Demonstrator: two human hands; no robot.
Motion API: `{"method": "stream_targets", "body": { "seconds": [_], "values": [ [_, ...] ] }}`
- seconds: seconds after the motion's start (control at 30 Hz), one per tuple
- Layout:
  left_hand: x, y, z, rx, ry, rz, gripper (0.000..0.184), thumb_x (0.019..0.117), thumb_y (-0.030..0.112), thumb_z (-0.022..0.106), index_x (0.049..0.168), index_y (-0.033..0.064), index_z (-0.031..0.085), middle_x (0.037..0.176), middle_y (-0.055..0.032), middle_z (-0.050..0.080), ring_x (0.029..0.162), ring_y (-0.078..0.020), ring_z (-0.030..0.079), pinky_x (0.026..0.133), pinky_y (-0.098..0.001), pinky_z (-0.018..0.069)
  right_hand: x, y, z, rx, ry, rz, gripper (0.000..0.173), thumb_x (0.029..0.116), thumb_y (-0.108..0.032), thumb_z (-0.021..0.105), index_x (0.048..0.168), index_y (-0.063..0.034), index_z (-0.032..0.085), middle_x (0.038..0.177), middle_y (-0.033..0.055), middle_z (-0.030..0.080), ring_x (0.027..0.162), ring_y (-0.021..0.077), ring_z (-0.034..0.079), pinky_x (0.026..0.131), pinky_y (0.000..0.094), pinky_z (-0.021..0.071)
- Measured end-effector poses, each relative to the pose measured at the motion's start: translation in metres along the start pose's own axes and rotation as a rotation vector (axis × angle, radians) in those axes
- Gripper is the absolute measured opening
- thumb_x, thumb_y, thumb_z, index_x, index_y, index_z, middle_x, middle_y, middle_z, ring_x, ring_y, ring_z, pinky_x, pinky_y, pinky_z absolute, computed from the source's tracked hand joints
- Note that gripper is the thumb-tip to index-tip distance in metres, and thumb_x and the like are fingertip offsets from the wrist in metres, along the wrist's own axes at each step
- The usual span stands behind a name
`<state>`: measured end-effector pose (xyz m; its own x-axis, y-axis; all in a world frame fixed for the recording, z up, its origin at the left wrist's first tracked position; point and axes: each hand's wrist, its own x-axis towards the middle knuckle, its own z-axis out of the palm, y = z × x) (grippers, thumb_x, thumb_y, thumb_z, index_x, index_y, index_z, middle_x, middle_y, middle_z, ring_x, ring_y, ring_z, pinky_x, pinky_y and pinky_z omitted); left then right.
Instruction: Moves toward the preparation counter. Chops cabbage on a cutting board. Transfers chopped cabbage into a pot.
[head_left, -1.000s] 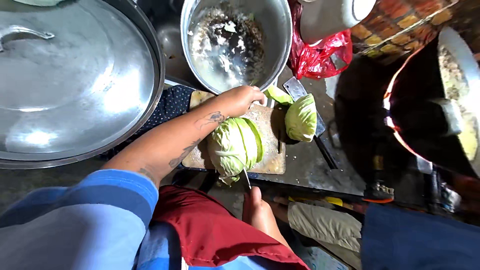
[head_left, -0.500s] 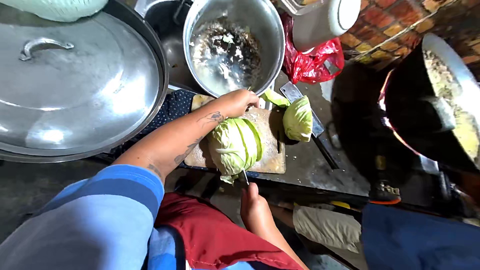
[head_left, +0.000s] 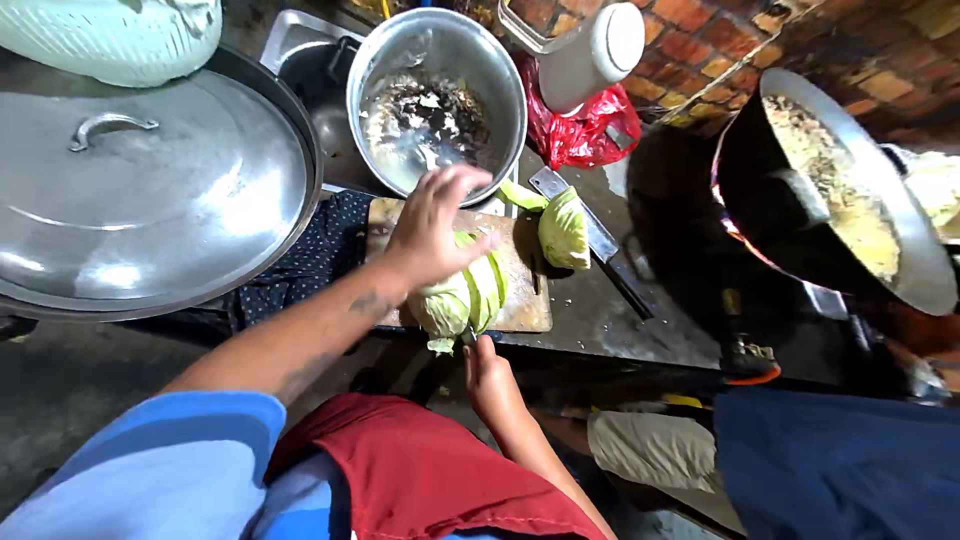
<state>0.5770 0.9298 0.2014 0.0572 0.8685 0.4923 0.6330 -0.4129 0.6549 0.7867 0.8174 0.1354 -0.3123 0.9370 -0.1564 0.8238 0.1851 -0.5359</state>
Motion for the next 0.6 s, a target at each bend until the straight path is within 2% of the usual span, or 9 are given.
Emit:
{"method": "stream_targets", "body": {
  "seconds": [0.07,0.1,0.13,0.17,0.2,0.27,0.33,0.47,0.6],
  "values": [
    [-0.055,0.01,0.01,0.133,-0.081,-0.08,0.098,0.0674,0.061,0.084,0.149,0.0176,0.053,0.159,-0.0148,0.041,0.15,-0.0398,0.032,0.12,-0.0613,0.0302,0.004,0.0,-0.002,-0.002,0.016,-0.005,0.025,0.1076,-0.02,0.049,0.115,0.0018,0.059,0.073,0.0136,0.067,0.068,0.0295,0.071,0.065,0.0481,0.0592],
    [-0.076,0.005,0.019,0.171,-0.129,-0.12,0.106,0.0626,0.068,0.084,0.152,0.0238,0.049,0.165,-0.015,0.033,0.153,-0.0426,0.024,0.12,-0.0647,0.0268,0.006,0.001,-0.002,-0.005,0.035,-0.021,0.026,0.1071,-0.02,0.05,0.116,0.0023,0.06,0.073,0.014,0.068,0.068,0.03,0.072,0.065,0.0487,0.0595],
    [-0.09,0.0,0.026,0.187,-0.17,-0.161,0.108,0.0621,0.069,0.084,0.155,0.0282,0.046,0.168,-0.016,0.026,0.154,-0.0442,0.019,0.119,-0.0668,0.0238,0.007,0.001,-0.003,-0.012,0.04,-0.026,0.026,0.1072,-0.02,0.049,0.115,0.0021,0.06,0.073,0.0141,0.068,0.068,0.0304,0.072,0.065,0.049,0.0592],
    [-0.098,-0.004,0.029,0.197,-0.179,-0.193,0.107,0.0628,0.068,0.083,0.155,0.0311,0.045,0.168,-0.017,0.023,0.155,-0.0436,0.02,0.12,-0.065,0.0249,0.008,0.001,-0.005,-0.016,0.043,-0.025,0.026,0.1073,-0.02,0.049,0.115,0.0022,0.06,0.073,0.0143,0.068,0.068,0.0308,0.071,0.065,0.0493,0.059],
    [-0.101,-0.005,0.029,0.179,-0.175,-0.215,0.104,0.0637,0.064,0.085,0.154,0.0299,0.046,0.168,-0.0191,0.023,0.154,-0.0431,0.021,0.12,-0.0636,0.0255,0.01,0.001,-0.006,-0.016,0.045,-0.022,0.027,0.1073,-0.021,0.049,0.115,0.0025,0.061,0.074,0.0149,0.068,0.069,0.0314,0.071,0.066,0.05,0.059],
    [-0.102,-0.008,0.028,0.159,-0.129,-0.203,0.1,0.0619,0.058,0.086,0.15,0.0256,0.052,0.165,-0.0205,0.03,0.152,-0.0414,0.028,0.119,-0.0611,0.0301,0.013,0.003,-0.009,-0.031,0.038,-0.006,0.028,0.1077,-0.023,0.049,0.115,0.0019,0.061,0.075,0.0151,0.068,0.07,0.0313,0.071,0.067,0.05,0.0585],
    [-0.103,-0.012,0.022,0.157,-0.093,-0.205,0.099,0.0605,0.056,0.086,0.149,0.0251,0.054,0.162,-0.0181,0.034,0.149,-0.0397,0.032,0.117,-0.0607,0.0326,0.015,0.004,-0.012,-0.06,0.042,-0.007,0.028,0.1079,-0.024,0.049,0.115,0.0011,0.061,0.075,0.0149,0.068,0.07,0.0313,0.071,0.067,0.0499,0.0583],
    [-0.105,-0.022,-0.002,0.134,0.01,-0.257,0.101,0.0562,0.042,0.093,0.147,0.0194,0.055,0.16,-0.0212,0.036,0.146,-0.0451,0.034,0.115,-0.0598,0.0367,0.021,0.005,-0.014,-0.089,0.055,0.011,0.029,0.1083,-0.025,0.048,0.117,0.0001,0.061,0.079,0.0162,0.069,0.076,0.0331,0.072,0.07,0.0517,0.0583],
    [-0.101,-0.03,-0.025,0.24,0.029,-0.364,0.103,0.0567,0.043,0.093,0.149,0.0221,0.053,0.161,-0.023,0.032,0.146,-0.0487,0.032,0.112,-0.0621,0.0383,0.028,0.007,-0.013,-0.085,0.077,0.001,0.03,0.108,-0.024,0.049,0.114,0.0021,0.062,0.08,0.016,0.069,0.074,0.0305,0.071,0.071,0.0491,0.0584]
  ]
}}
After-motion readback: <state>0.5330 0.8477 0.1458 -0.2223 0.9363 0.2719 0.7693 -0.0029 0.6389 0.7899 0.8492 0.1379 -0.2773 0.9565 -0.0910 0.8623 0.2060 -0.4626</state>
